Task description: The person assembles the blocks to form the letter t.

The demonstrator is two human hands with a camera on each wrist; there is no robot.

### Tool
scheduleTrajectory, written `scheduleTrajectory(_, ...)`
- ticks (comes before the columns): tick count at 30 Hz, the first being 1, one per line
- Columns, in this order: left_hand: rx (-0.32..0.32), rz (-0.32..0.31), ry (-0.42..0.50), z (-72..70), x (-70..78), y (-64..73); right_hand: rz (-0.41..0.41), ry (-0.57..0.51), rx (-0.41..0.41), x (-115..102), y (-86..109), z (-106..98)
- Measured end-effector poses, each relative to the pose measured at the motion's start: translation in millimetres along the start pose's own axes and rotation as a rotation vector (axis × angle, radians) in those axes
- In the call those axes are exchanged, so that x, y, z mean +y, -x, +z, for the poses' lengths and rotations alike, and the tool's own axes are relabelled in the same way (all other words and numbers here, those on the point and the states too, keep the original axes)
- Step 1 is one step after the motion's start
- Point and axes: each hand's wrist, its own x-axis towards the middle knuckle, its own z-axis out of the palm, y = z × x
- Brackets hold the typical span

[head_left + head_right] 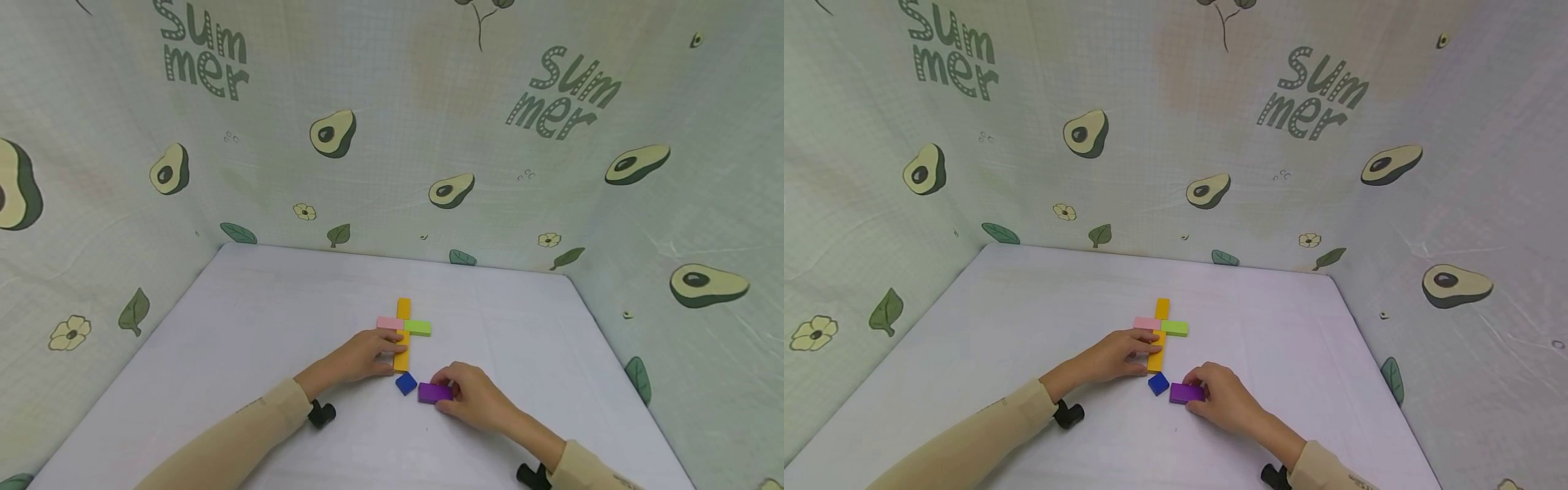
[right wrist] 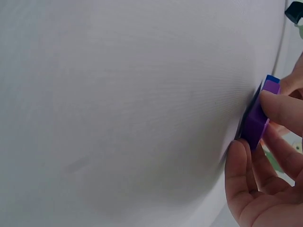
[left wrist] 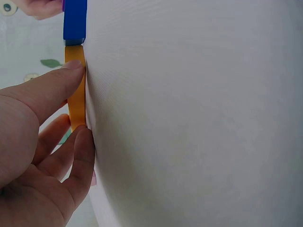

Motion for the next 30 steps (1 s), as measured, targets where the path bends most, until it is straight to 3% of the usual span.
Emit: scheduleTrajectory(30, -0.006, -0.019, -0.011, 0.6, 1.2, 0.3, -0.019, -0.002, 0.003, -0.1, -0.5, 2.1)
